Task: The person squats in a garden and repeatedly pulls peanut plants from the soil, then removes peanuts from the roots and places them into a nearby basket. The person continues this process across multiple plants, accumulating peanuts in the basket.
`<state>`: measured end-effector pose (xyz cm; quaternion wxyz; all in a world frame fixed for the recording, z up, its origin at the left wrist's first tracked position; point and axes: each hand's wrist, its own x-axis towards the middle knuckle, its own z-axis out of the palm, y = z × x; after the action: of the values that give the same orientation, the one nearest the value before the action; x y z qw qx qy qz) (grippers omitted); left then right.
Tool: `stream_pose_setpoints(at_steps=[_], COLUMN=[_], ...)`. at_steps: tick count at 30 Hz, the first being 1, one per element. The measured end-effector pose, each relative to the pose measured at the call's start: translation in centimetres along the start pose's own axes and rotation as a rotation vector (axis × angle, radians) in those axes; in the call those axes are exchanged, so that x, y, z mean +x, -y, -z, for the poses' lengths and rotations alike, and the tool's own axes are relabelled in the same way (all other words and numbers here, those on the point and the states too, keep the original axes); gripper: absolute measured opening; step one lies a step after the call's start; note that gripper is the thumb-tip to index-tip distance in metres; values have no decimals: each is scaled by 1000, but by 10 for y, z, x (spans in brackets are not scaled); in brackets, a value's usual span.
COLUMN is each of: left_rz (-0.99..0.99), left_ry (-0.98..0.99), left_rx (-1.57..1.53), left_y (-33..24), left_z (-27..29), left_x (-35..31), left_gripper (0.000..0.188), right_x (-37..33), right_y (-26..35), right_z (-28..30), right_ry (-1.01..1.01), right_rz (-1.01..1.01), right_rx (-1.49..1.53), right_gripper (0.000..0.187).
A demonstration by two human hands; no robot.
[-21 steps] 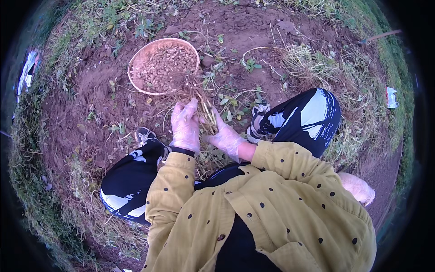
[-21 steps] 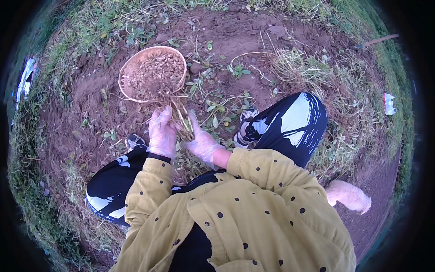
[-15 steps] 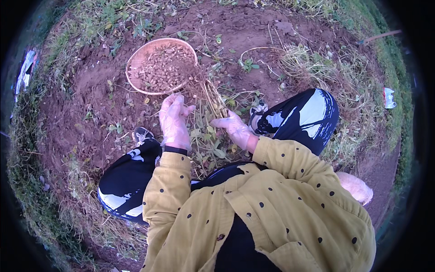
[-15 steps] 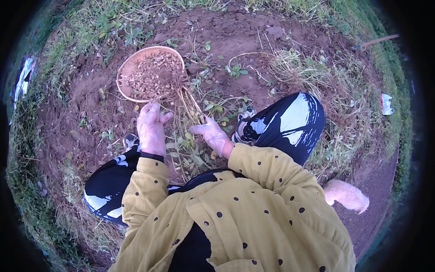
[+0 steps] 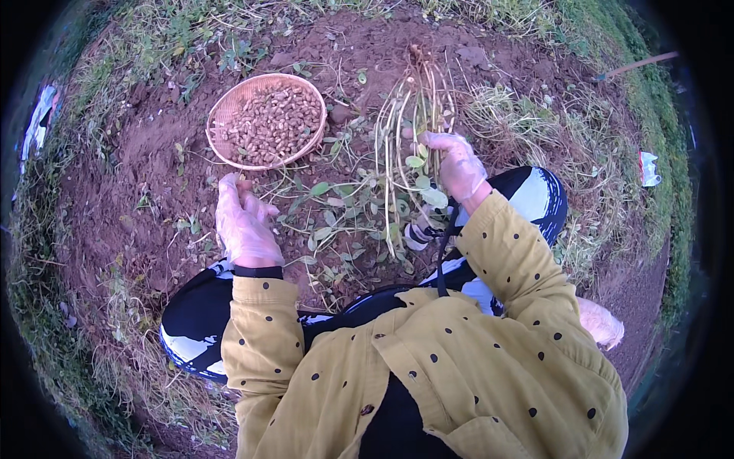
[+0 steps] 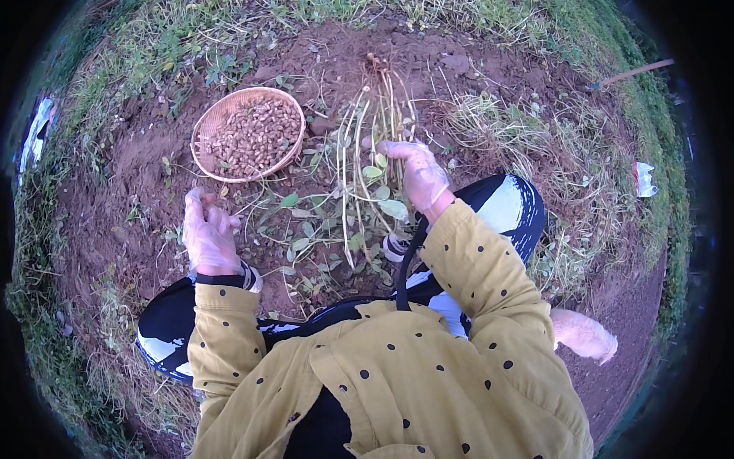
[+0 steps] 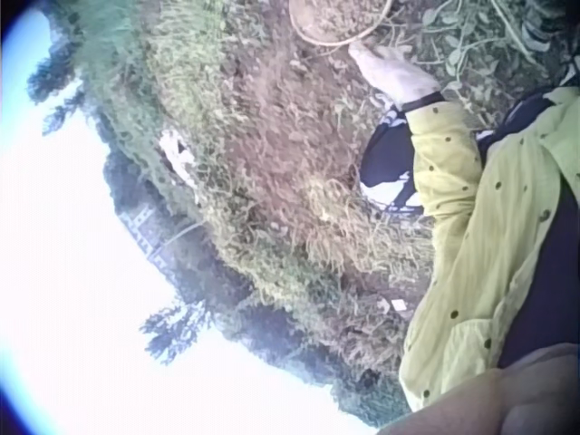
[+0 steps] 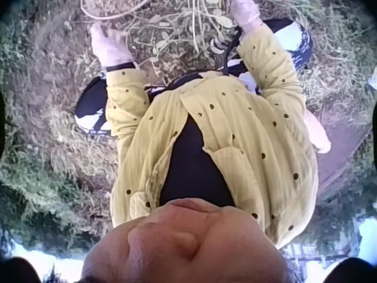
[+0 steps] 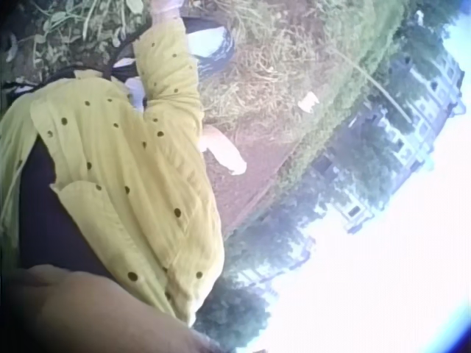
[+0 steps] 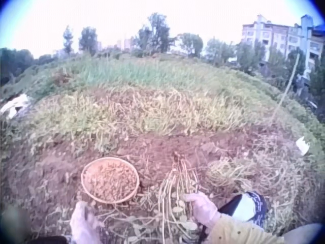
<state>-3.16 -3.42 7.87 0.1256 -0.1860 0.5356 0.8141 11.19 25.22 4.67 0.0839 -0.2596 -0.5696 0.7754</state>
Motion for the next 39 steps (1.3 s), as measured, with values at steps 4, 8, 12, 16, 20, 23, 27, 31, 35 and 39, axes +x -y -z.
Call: stream_pose_setpoints(at_steps=[4,8,12,16,20,23,27,31,35,39], left_rz=[39,45,105,238,318,310,337,378,446,466], left_ry=[151,332,376,381,362,328,385,367,391,371], left_rx=[-67,-50,17,122,200,206,227,332,357,343], left_y=[-14,-29,-55,-74,-72,-60,-33,-18,-1,-13], left_z=[12,20,13,-1,-12,2,-7,-1,11,44], left_x=[7,11,12,44,96,160,203,230,246,257], left_gripper=[19,22,21,19,25,27,31,42,43,35], right_x=[31,70,71,96,124,142,158,167,151,132], right_y=[68,124,124,94,17,-55,-172,-279,-355,-319], right_z=[88,201,183,131,63,18,27,45,47,-10], right_ry=[-323,-743,-906,-202,409,677,655,471,178,-130], right_rz=[161,600,454,297,-24,-345,-659,-638,-621,-721], right_rx=[145,0,-385,-790,-1093,-1210,-1141,-1247,-1383,-1179], right_gripper=[34,82,79,53,38,30,22,21,25,22])
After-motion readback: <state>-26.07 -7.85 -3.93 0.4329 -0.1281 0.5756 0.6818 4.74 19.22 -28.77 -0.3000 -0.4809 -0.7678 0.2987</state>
